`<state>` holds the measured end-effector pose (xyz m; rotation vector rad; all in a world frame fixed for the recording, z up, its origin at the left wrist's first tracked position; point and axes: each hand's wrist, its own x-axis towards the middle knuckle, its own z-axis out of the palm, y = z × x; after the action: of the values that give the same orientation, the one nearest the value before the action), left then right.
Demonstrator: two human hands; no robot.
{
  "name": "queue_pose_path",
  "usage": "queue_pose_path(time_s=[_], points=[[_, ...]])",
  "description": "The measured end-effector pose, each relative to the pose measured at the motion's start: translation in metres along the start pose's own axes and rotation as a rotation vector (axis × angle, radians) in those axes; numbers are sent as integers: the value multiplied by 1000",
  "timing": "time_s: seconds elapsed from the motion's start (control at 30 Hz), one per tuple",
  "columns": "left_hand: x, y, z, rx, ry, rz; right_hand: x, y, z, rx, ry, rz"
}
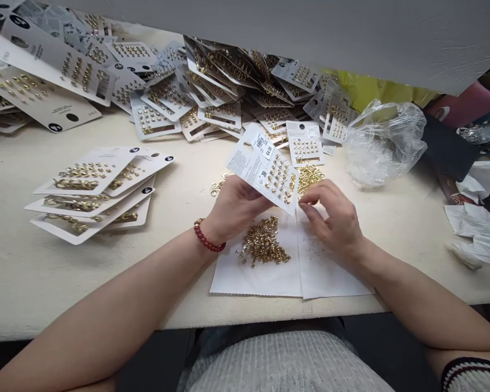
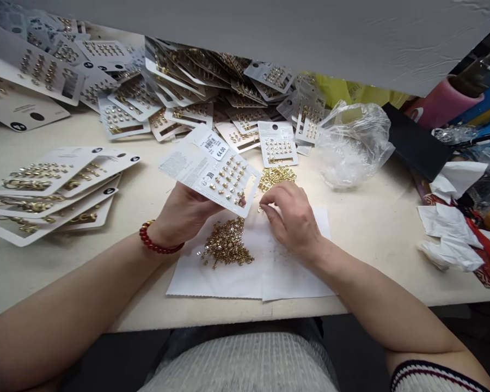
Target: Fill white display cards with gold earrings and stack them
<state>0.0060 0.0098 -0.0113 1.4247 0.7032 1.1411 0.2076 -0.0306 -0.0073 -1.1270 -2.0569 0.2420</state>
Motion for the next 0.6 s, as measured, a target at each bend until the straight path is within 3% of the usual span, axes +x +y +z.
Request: queue_pose_path(time_s=[0.13,0.27,0.6], points=[[-2,-5,4,62,-13,87,3,-6,-2,155,239,29],[-3,-6,9,142,-62,139,3,-9,4,250,211,36],[-3,-1,13,42,-119,54,1,-8,6,358,172,140]])
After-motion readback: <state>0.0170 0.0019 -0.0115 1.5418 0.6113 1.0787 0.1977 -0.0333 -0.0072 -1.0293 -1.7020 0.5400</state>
